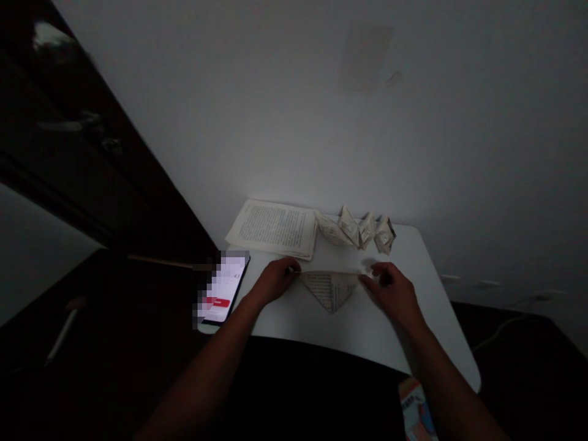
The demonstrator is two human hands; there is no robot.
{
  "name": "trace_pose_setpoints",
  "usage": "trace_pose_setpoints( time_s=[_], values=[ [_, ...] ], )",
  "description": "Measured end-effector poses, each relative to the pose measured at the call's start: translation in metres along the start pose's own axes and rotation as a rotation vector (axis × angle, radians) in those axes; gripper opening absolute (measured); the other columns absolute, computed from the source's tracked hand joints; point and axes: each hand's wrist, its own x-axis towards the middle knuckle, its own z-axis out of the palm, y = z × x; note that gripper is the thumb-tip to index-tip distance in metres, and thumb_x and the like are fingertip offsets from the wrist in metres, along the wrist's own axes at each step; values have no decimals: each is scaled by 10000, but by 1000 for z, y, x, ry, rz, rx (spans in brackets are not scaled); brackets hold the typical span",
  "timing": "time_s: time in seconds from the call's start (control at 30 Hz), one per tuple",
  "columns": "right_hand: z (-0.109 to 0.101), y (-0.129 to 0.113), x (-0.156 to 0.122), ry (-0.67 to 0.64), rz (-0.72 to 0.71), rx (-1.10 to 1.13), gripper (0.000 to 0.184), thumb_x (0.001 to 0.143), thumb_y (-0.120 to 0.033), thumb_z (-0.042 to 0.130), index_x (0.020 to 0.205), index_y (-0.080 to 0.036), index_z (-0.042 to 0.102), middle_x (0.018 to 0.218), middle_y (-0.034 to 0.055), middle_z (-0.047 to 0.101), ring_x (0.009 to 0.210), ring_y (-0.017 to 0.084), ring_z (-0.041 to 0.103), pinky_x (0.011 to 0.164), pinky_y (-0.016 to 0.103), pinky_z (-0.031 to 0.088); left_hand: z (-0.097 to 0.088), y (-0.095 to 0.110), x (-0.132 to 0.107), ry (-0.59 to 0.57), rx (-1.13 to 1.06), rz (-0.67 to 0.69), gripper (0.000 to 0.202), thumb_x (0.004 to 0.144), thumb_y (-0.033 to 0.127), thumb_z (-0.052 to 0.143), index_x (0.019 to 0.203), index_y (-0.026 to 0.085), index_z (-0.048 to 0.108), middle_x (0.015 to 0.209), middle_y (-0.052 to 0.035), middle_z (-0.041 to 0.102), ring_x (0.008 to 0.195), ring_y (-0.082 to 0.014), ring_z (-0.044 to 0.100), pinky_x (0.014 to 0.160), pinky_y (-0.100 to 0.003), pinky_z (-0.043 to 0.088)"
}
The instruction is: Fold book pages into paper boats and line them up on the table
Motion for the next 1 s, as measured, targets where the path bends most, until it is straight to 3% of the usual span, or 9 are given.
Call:
trace_pose_setpoints(
  time_s=[0.07,0.17,0.27,0.33,0.4,0.53,0.63,0.77,1.0],
  values=[
    [-2,9,7,-120,-39,14,457,679,-456,676,1042,-191,594,888,59,652,623,144,546,614,284,457,-1,-1,2,8,-1,10,111,794,174,509,836,197,610,809,0,648,720,-126,581,710,-240,440],
    [2,14,14,-318,-96,28,349,744,-448,611,981,-194,645,825,50,653,637,153,565,628,292,461,0,-1,3,33,23,12,112,805,189,499,861,199,596,807,-2,638,722,-129,575,725,-249,444],
    [9,13,14,-348,-126,10,301,784,-443,565,880,-181,675,726,35,621,607,154,554,604,289,451,4,2,-2,178,106,3,179,790,217,534,966,196,558,879,-23,619,740,-142,563,739,-268,450],
    [12,11,12,-335,-140,-5,299,791,-437,561,872,-176,680,697,26,602,595,151,545,594,284,442,10,10,-9,368,196,4,262,772,242,563,1023,178,524,945,-56,590,815,-167,553,775,-290,448],
    [13,10,10,-331,-161,-17,296,797,-436,556,860,-177,686,682,22,593,596,151,542,595,280,435,20,23,-17,439,254,77,190,811,272,516,969,167,530,888,-71,574,850,-185,540,800,-308,442],
    [12,8,8,-342,-196,-28,284,807,-427,552,861,-185,690,660,10,587,585,144,536,602,275,426,46,53,-27,182,306,402,134,839,265,479,908,184,559,910,-76,582,906,-193,524,847,-320,421],
    [11,7,7,-359,-222,-50,262,814,-411,552,852,-190,688,642,4,590,598,146,538,619,277,420,63,64,-25,61,376,477,177,793,292,543,930,183,573,942,-77,578,903,-211,522,834,-348,425],
    [9,7,8,-366,-217,-48,272,836,-409,518,821,-192,682,580,-5,572,580,147,530,594,266,414,78,63,-18,79,425,487,278,770,380,570,957,174,571,963,-81,563,910,-231,511,821,-370,423],
    [9,11,7,-370,-195,-31,280,833,-424,518,805,-196,678,545,-10,547,572,148,525,558,250,415,90,59,-13,178,510,497,193,821,344,505,886,174,568,931,-71,559,880,-228,506,789,-369,414]
  ],
)
